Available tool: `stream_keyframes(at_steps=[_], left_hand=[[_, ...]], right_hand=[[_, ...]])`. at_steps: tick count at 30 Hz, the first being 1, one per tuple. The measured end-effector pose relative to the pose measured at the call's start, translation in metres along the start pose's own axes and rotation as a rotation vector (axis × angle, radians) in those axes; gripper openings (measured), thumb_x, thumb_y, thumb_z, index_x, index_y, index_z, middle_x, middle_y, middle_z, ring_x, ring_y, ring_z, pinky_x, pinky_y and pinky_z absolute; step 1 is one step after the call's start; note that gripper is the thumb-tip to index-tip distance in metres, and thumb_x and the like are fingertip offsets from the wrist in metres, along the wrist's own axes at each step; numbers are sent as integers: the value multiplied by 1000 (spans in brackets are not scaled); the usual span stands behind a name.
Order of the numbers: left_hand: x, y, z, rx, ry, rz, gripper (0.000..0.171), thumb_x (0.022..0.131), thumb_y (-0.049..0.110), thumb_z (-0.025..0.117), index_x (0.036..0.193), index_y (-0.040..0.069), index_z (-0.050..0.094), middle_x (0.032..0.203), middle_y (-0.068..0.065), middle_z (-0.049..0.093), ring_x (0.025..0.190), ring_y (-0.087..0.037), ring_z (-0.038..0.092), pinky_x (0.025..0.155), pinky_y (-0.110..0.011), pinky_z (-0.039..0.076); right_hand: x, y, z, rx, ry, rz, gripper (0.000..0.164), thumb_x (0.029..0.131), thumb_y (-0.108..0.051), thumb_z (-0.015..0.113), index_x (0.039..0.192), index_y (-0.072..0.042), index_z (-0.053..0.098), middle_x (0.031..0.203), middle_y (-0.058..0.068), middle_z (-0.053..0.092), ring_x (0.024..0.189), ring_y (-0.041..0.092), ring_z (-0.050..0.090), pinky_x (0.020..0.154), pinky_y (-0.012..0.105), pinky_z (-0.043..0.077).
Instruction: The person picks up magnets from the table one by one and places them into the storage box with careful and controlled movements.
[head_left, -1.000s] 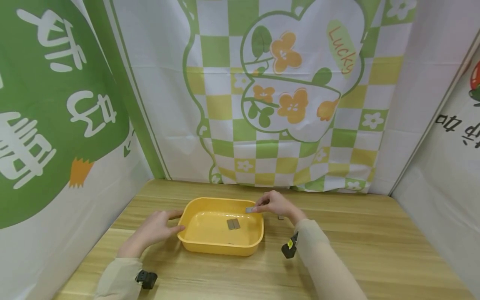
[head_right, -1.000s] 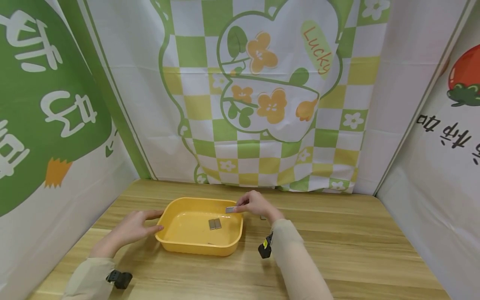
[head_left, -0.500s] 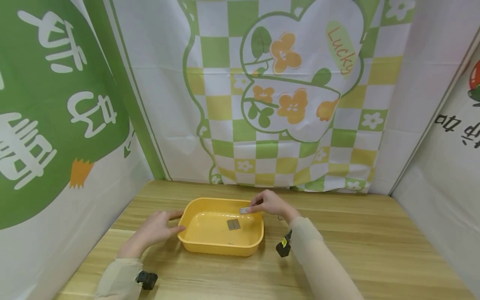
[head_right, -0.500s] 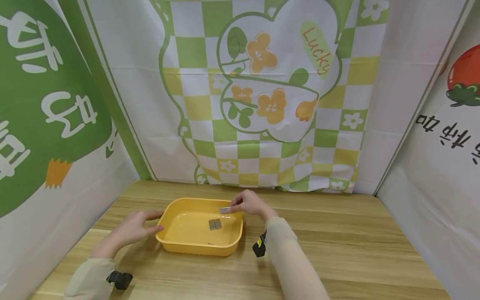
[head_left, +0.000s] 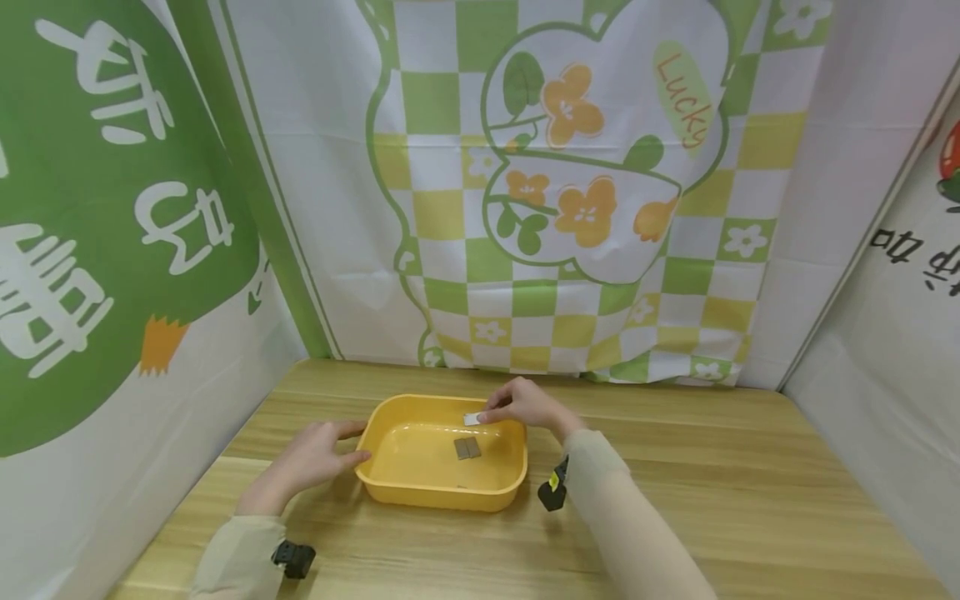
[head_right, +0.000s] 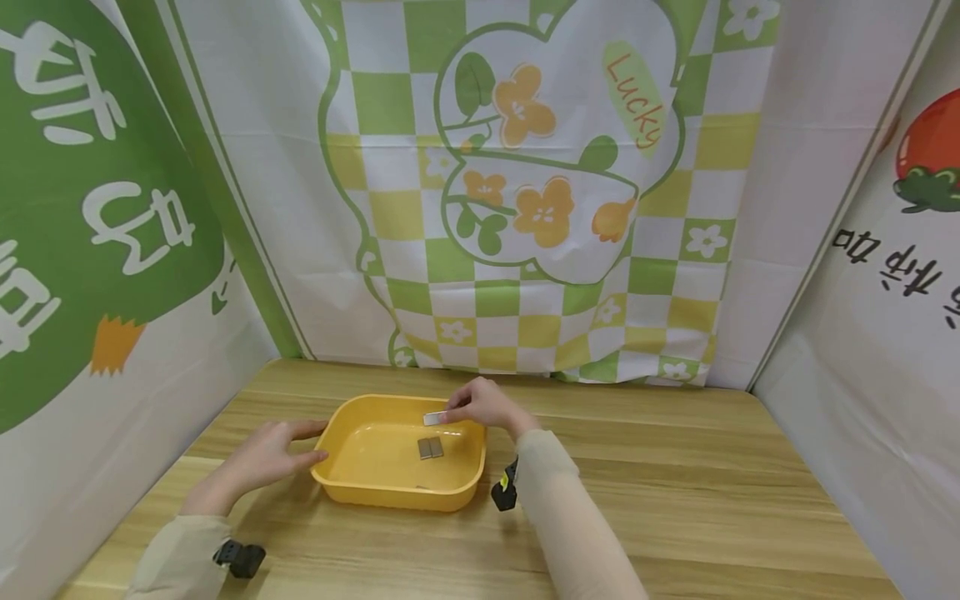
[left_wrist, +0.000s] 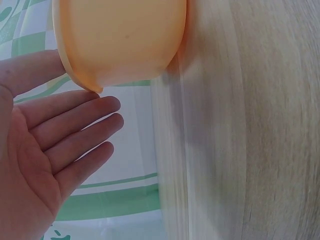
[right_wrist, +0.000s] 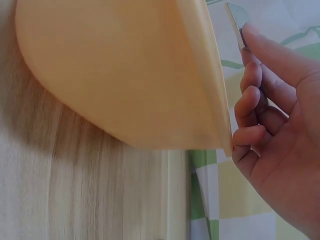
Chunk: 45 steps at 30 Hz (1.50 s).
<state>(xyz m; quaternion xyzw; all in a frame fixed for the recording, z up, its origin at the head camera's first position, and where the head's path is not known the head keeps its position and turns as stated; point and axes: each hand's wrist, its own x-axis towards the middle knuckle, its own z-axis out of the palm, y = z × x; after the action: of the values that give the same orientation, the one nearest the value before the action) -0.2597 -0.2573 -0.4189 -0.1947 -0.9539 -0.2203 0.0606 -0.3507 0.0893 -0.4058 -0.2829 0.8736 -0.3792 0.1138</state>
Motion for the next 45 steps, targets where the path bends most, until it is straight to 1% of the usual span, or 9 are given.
stream_keyframes(at_steps=[4, 9, 15, 20, 27, 33, 37, 41, 45], left_hand=[[0, -1, 1, -7, -1, -10, 50, 86, 29, 69, 124, -2, 60, 121, -20, 64, 112, -40, 59, 95, -55, 47], [0, -1, 2, -6, 5, -2, 50, 86, 29, 69, 124, -3, 60, 121, -20, 64, 111, -40, 60, 94, -54, 48], [0, -2, 2, -3, 11, 0, 50, 85, 28, 69, 123, -3, 60, 120, -20, 64, 111, -39, 60, 94, -53, 48], [0, -1, 1, -2, 13, 3, 50, 85, 29, 70, 122, -2, 61, 119, -19, 65, 110, -39, 61, 93, -53, 48], [-1, 1, -1, -9, 4, 7, 50, 85, 30, 70, 123, -2, 61, 119, -20, 65, 111, -39, 61, 93, -53, 48], [-1, 1, -1, -7, 6, 11, 51, 85, 30, 70, 123, -3, 61, 119, -20, 65, 110, -39, 60, 93, -54, 48], [-1, 1, 1, -1, 10, 6, 51, 85, 29, 70, 123, -3, 60, 120, -20, 64, 111, -40, 60, 94, -54, 48], [-1, 0, 2, -6, 11, 2, 50, 85, 28, 69, 123, -3, 60, 120, -20, 64, 111, -40, 60, 94, -55, 48], [-1, 0, 0, -10, 4, -4, 50, 86, 28, 69, 124, -3, 60, 121, -21, 64, 112, -40, 59, 94, -55, 47]], right_hand=[[3, -5, 2, -19, -6, 4, 18, 83, -33, 72, 88, -16, 75, 86, -5, 72, 77, 8, 60, 73, 25, 50], [7, -9, 4, -43, -10, 10, 18, 84, -33, 72, 88, -17, 75, 87, -6, 71, 78, 8, 58, 73, 25, 50], [10, -12, 6, -47, -7, 17, 18, 84, -35, 72, 88, -18, 75, 90, -6, 71, 82, 7, 61, 78, 26, 52], [14, -13, 7, -52, -11, 14, 18, 84, -34, 72, 88, -17, 75, 90, -5, 72, 81, 8, 61, 78, 27, 52], [20, -15, 10, -91, -21, 5, 20, 83, -35, 72, 88, -16, 76, 90, -5, 72, 80, 6, 61, 76, 24, 52], [24, -19, 13, -66, -50, 6, 19, 84, -33, 72, 88, -15, 75, 90, -5, 72, 79, 7, 60, 74, 24, 52], [28, -20, 17, -44, -66, 13, 18, 84, -33, 72, 88, -16, 75, 92, -5, 72, 82, 6, 62, 75, 23, 52], [32, -20, 20, -47, -83, 19, 17, 84, -35, 72, 89, -18, 75, 92, -7, 72, 83, 5, 62, 77, 24, 52], [35, -23, 22, -54, -85, 20, 17, 84, -34, 72, 90, -18, 75, 91, -7, 72, 84, 5, 62, 79, 25, 52]])
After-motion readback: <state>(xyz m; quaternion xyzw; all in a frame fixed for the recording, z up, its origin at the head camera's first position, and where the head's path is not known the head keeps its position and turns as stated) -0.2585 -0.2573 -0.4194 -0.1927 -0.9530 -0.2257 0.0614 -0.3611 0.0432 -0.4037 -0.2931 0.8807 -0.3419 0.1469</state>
